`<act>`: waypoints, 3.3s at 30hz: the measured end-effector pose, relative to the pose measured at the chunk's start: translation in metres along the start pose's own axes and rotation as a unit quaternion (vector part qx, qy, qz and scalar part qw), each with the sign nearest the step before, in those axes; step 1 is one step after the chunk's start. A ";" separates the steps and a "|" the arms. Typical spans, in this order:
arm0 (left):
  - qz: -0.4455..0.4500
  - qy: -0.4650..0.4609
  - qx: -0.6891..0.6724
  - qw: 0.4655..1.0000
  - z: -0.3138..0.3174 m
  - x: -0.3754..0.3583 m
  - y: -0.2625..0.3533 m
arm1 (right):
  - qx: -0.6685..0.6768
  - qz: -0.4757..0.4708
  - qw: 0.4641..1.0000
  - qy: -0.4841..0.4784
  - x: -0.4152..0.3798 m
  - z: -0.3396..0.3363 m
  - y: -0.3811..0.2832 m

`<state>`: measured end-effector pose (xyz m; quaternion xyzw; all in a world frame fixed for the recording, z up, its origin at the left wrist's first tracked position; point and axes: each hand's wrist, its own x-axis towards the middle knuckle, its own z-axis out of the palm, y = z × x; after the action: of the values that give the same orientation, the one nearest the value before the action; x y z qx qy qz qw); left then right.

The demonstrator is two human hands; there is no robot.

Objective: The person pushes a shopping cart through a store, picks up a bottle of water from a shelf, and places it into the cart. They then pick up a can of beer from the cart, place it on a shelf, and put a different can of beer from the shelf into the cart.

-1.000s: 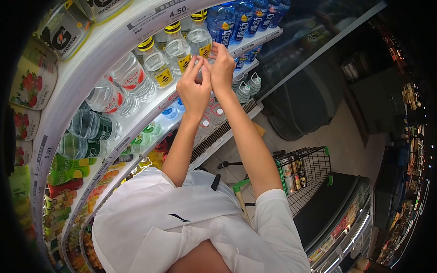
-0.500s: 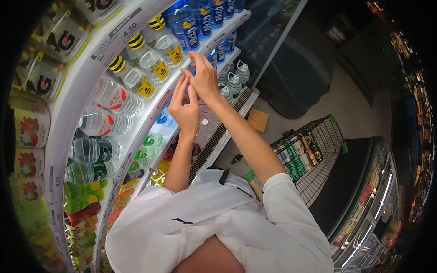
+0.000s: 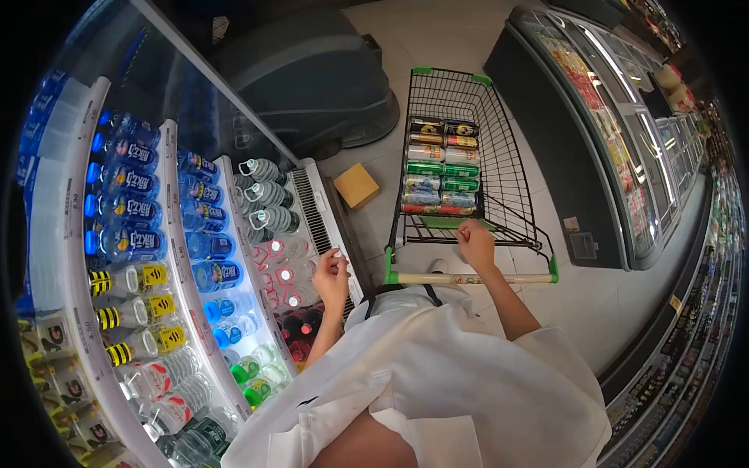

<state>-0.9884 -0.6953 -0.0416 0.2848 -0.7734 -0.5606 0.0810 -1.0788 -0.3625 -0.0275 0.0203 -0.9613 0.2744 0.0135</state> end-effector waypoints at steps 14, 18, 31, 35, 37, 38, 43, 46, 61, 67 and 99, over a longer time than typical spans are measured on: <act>-0.001 -0.173 0.298 0.939 0.135 -0.039 -0.007 | -0.287 0.287 0.905 0.125 -0.076 -0.117 0.235; 0.012 -0.153 0.372 0.916 0.159 -0.051 0.005 | -0.259 0.287 0.910 0.149 -0.067 -0.142 0.234; 0.054 -0.100 0.452 0.885 0.211 -0.113 0.039 | -0.234 0.280 0.916 0.167 -0.077 -0.179 0.304; 0.063 -0.116 0.463 0.876 0.218 -0.121 0.048 | -0.238 0.279 0.913 0.178 -0.090 -0.185 0.309; 0.073 -0.123 0.468 0.872 0.221 -0.121 0.048 | -0.241 0.288 0.907 0.189 -0.100 -0.185 0.311; 0.080 -0.127 0.471 0.869 0.223 -0.121 0.047 | -0.239 0.291 0.906 0.195 -0.104 -0.185 0.311; 0.113 -0.136 0.485 0.856 0.231 -0.116 0.049 | -0.233 0.317 0.897 0.203 -0.126 -0.189 0.306; 0.123 -0.143 0.496 0.847 0.235 -0.112 0.055 | -0.230 0.343 0.888 0.202 -0.144 -0.188 0.299; 0.253 -0.236 0.497 0.796 0.252 -0.060 0.066 | -0.208 0.491 0.808 0.250 -0.226 -0.147 0.241; 0.334 -0.280 0.475 0.764 0.244 -0.024 0.057 | -0.199 0.530 0.768 0.299 -0.254 -0.120 0.194; 0.459 -0.308 0.486 0.677 -0.238 -0.064 0.233 | -0.089 0.684 0.643 0.332 -0.514 -0.102 -0.316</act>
<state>-0.9109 -0.8079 0.2690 -0.2951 -0.9517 -0.0544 -0.0644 -0.5497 -0.5606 0.2063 -0.7373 -0.6518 0.1068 0.1422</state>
